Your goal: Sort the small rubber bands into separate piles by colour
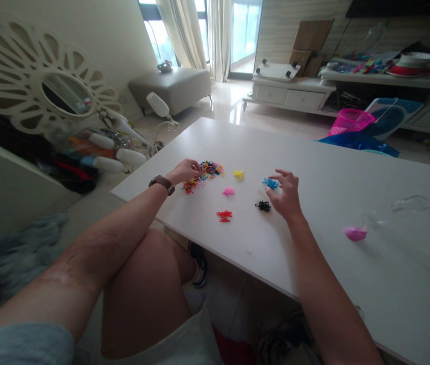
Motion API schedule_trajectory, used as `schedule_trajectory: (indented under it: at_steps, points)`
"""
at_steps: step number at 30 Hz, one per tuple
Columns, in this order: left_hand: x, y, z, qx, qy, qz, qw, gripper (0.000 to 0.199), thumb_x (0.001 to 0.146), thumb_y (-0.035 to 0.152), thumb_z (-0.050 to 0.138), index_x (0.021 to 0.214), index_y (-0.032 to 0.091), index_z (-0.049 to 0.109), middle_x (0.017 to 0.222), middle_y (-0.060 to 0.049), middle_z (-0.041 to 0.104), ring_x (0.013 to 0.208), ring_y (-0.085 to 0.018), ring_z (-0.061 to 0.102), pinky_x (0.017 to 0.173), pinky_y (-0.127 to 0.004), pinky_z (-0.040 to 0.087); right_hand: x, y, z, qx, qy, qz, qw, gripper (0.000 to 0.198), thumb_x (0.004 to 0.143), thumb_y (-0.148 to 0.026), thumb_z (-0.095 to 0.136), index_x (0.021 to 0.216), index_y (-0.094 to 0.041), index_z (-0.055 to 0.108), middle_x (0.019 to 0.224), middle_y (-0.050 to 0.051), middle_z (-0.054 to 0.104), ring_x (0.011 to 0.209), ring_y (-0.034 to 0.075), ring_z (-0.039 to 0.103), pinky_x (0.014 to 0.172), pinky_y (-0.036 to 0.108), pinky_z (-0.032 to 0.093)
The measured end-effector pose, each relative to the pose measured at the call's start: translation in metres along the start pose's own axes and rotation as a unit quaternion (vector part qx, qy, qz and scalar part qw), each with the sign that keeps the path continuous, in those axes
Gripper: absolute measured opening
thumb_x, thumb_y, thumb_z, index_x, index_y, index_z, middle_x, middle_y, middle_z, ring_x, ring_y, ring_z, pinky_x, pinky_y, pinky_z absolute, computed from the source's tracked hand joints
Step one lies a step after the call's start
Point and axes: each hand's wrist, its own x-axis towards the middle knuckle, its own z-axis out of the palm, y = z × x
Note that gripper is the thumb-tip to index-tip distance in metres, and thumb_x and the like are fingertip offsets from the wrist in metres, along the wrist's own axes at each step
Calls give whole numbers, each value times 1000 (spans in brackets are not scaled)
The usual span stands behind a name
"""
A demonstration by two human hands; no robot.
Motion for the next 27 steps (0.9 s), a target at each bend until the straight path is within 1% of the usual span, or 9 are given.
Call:
schedule_trajectory:
  at_steps: [2,6,10,14,20,24,27]
  points:
    - [1,-3,0,3,1,12,1000,24,59,29,80,76,16,69,70,-4,69,58,-12,56,50,-22,37,0,0,0,2,0,0,1000,23,81,-28,64,104,-27,68,136,9,57,123,33,47,94,52,55]
    - [4,-7,-3,36,9,31,999,30,56,32,83,79,15,75,67,-3,68,58,-12,55,51,-22,37,-1,1,1,3,-1,0,1000,22,80,-27,65,102,-27,68,135,9,57,122,33,47,96,52,54]
    - [5,-8,-8,67,-12,34,997,32,50,33,86,76,16,78,67,-2,69,60,-14,56,53,-23,38,-1,1,2,-1,-1,-5,1000,20,81,-27,65,101,-26,68,134,9,57,120,32,48,97,53,53]
    - [3,-7,-8,121,-45,19,991,27,50,32,84,73,18,80,69,-2,71,65,-16,59,56,-25,41,-1,2,4,-5,4,-18,1000,19,80,-27,66,99,-26,68,131,9,58,119,33,49,97,55,52]
    - [-1,3,-4,181,-94,1,979,16,55,28,79,68,19,79,61,-1,67,60,-15,54,54,-25,39,-1,3,5,-4,3,-26,1000,17,80,-25,66,97,-25,69,127,10,59,116,32,50,97,56,52]
    - [-3,9,-3,190,-102,-11,976,8,56,23,75,63,19,75,57,0,63,56,-14,50,50,-25,35,-1,1,5,0,-2,-24,1000,16,79,-25,66,95,-25,69,126,10,59,114,32,50,97,57,51]
    - [-4,11,-4,168,-88,-14,982,7,56,22,73,62,18,74,54,1,59,53,-13,47,48,-25,33,-1,0,5,6,-4,-23,1000,15,79,-26,66,94,-25,69,125,10,60,113,33,50,97,57,51]
